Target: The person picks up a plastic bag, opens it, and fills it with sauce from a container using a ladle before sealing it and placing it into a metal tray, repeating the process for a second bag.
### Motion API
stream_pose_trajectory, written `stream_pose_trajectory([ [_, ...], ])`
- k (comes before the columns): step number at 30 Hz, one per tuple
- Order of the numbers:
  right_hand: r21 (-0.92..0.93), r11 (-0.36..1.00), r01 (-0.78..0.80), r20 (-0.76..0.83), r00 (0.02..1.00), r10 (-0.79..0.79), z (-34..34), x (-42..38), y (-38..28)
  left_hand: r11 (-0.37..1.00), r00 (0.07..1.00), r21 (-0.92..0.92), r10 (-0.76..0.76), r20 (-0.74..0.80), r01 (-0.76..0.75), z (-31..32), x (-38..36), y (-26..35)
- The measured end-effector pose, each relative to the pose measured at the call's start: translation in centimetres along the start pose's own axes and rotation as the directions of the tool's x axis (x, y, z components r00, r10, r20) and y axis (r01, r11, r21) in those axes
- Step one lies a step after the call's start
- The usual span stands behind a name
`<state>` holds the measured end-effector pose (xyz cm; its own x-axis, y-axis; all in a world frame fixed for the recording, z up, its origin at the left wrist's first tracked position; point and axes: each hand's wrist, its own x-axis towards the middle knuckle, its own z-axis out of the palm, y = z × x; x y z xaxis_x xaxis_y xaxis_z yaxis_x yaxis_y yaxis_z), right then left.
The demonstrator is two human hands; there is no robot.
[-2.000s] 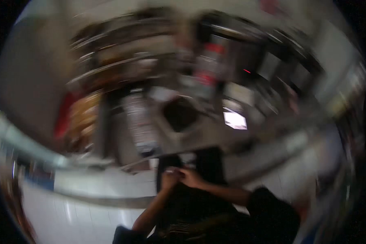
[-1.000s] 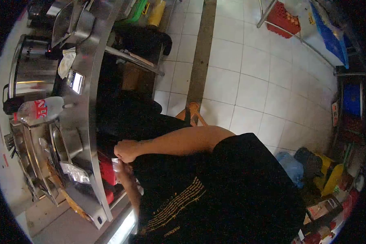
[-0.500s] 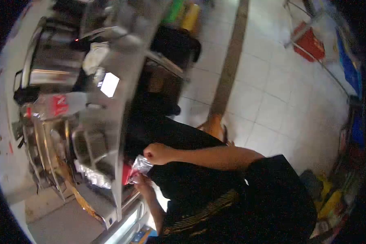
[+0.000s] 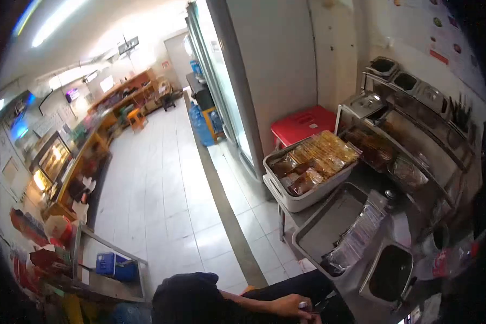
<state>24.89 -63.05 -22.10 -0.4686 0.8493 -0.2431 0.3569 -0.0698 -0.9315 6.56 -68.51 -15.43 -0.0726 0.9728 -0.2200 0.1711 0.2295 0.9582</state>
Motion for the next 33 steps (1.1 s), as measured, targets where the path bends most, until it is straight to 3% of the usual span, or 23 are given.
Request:
stream_pose_trajectory([
  [1,-0.112,0.976,0.188,-0.004,0.982,-0.190,-0.5,0.1,-2.0,0.999,0.999,0.017,-0.035,-0.031,0.036,0.3,-0.2,0.5],
  [2,-0.102,0.985,0.141,0.007,0.990,-0.141,-0.8,0.6,-2.6,0.997,0.996,0.038,-0.069,-0.060,0.071,0.1,0.0,0.6],
  [3,-0.089,0.992,0.093,0.020,0.996,-0.092,-0.8,0.7,-2.9,1.000,0.997,-0.019,0.018,-0.074,-0.020,-0.3,0.0,0.9],
  [4,-0.073,0.997,0.041,0.036,0.999,-0.038,-0.9,0.8,-3.2,0.999,0.999,-0.020,-0.026,-0.035,0.026,-0.8,0.3,1.2],
  [6,-0.148,0.986,0.083,0.043,0.996,-0.077,-1.2,1.4,-4.0,0.991,0.989,-0.023,-0.133,0.064,0.134,-2.1,1.2,2.1],
  [9,-0.175,0.969,0.175,0.052,0.984,-0.168,-1.9,1.5,-3.5,0.962,0.980,0.206,-0.193,0.043,0.181,-1.5,1.9,2.4],
  [10,-0.169,0.961,0.221,0.063,0.975,-0.213,-2.1,1.7,-3.3,0.969,0.983,0.189,-0.175,0.054,0.162,-1.6,2.2,2.5],
  [13,-0.159,0.987,0.019,0.140,0.990,0.004,-2.6,2.5,-5.0,0.976,0.996,0.197,-0.092,0.020,0.086,-2.0,2.9,1.9],
  [16,-0.011,1.000,0.013,0.154,0.988,-0.011,-2.3,3.3,-6.6,0.968,0.969,0.129,-0.229,0.091,0.217,-2.3,4.3,1.5],
  [19,0.046,0.999,0.012,0.123,0.992,-0.018,-1.7,4.2,-9.3,0.995,0.997,-0.071,-0.063,0.046,0.067,-2.1,5.2,-1.1],
  [22,0.137,0.990,-0.035,0.153,0.988,0.013,-1.7,5.3,-7.9,0.884,0.997,-0.467,0.032,0.070,0.005,-0.9,6.2,-4.2],
  [25,0.393,0.907,-0.151,0.199,0.977,0.077,-1.6,5.3,-9.4,0.848,0.988,-0.508,-0.106,0.113,0.149,-0.9,6.3,-3.4],
  [28,0.055,0.974,0.218,0.103,0.969,-0.223,-1.8,6.1,-3.6,0.791,0.968,-0.560,-0.174,0.180,0.246,-1.0,6.7,-2.6],
  [33,0.073,0.981,0.178,0.070,0.981,-0.183,-2.0,4.9,-6.2,0.735,0.921,-0.559,-0.262,0.288,0.384,-1.7,6.7,-0.7],
])
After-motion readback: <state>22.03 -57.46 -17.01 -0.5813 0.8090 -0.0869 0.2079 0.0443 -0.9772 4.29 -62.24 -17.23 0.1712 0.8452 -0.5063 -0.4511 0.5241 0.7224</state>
